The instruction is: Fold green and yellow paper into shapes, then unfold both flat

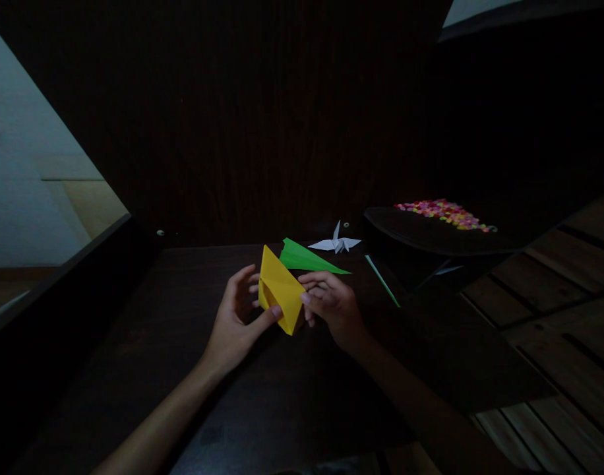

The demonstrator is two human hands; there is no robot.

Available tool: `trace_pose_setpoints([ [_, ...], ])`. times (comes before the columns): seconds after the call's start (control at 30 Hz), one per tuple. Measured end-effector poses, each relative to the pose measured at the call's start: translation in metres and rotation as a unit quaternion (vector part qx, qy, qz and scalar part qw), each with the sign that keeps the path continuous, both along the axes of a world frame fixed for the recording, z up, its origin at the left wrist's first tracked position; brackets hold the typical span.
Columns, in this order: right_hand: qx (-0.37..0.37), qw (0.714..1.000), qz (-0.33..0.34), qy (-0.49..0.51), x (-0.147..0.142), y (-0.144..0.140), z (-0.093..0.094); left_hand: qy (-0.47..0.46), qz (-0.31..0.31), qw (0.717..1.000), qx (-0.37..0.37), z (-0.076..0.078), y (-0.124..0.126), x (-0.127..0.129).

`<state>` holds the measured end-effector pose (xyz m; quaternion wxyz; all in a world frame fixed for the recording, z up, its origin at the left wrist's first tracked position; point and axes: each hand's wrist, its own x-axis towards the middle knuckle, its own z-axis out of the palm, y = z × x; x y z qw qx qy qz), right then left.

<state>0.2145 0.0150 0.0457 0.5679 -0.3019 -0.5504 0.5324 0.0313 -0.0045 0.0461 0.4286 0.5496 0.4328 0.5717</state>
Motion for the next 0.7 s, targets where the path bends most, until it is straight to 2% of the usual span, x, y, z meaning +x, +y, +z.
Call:
trace_pose_setpoints([
  [0.1,0.005,0.999,-0.037,0.017,-0.003,0.000,-0.002,0.062,0.077,0.995,0.017,-0.005,-0.001,0.000],
  [0.17,0.014,0.998,-0.059,0.020,-0.005,-0.002,-0.003,0.141,0.092,0.986,0.010,-0.005,-0.003,-0.001],
  [0.27,0.030,0.996,-0.086,0.006,-0.009,-0.007,-0.004,0.257,0.057,0.965,-0.002,-0.002,-0.006,-0.001],
  [0.33,0.041,0.994,-0.098,-0.004,-0.012,-0.011,-0.005,0.290,0.026,0.957,-0.002,-0.001,-0.008,0.000],
  [0.5,0.077,0.992,-0.100,-0.011,-0.019,-0.016,-0.009,0.317,-0.023,0.947,0.039,-0.001,-0.008,0.003],
  [0.7,0.112,0.988,-0.101,-0.026,-0.021,-0.018,-0.012,0.329,-0.019,0.940,0.092,-0.007,-0.006,0.002],
])
